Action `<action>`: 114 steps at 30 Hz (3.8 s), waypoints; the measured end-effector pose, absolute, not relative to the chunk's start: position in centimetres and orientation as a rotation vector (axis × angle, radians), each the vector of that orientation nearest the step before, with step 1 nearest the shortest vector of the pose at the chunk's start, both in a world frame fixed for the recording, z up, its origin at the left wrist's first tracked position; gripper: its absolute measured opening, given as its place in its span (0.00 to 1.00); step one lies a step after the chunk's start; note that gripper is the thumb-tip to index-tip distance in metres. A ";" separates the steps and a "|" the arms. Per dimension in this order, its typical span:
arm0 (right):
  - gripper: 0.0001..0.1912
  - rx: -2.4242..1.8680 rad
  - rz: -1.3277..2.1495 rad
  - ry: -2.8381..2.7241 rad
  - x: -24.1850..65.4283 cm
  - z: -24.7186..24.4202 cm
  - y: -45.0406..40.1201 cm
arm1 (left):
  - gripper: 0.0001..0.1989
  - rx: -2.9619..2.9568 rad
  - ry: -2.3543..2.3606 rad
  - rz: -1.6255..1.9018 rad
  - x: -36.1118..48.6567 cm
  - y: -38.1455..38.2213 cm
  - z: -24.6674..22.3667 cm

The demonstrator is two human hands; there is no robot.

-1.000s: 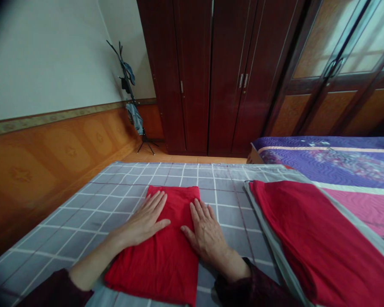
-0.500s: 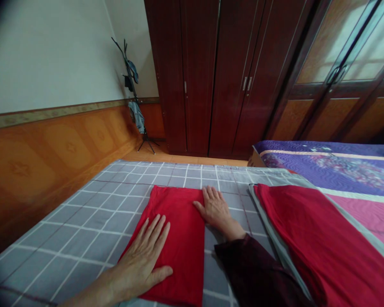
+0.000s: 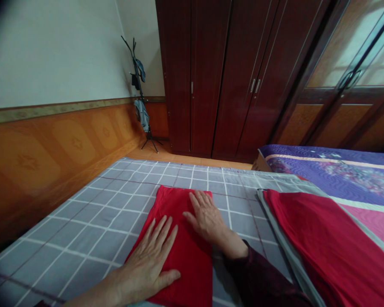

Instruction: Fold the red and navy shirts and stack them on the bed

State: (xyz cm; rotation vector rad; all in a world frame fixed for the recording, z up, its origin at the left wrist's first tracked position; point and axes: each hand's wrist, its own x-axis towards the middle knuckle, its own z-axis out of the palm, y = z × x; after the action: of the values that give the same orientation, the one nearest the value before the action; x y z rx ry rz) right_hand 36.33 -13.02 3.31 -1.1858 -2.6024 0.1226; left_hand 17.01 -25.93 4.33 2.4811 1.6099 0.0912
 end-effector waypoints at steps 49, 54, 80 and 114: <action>0.26 -1.179 0.128 -2.702 27.5 3.8 -8.4 | 0.40 2.366 1.624 0.237 16.7 -26.0 2.1; 0.25 -0.888 0.183 -2.805 27.1 3.9 -9.0 | 0.40 2.338 1.596 0.259 16.6 -25.9 2.1; 0.30 -1.132 0.175 -2.787 32.4 3.1 -9.3 | 0.37 2.277 1.575 0.254 16.8 -26.3 3.8; 0.29 -1.131 -0.193 -2.518 36.4 -2.1 -19.0 | 0.54 2.326 1.485 0.137 18.1 -24.7 5.6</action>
State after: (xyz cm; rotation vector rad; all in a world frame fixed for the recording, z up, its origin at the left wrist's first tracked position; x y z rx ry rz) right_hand 36.42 -19.04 -2.07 -1.1313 -2.5180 -0.1935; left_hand 18.06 -24.73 5.64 2.3264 1.4854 0.1366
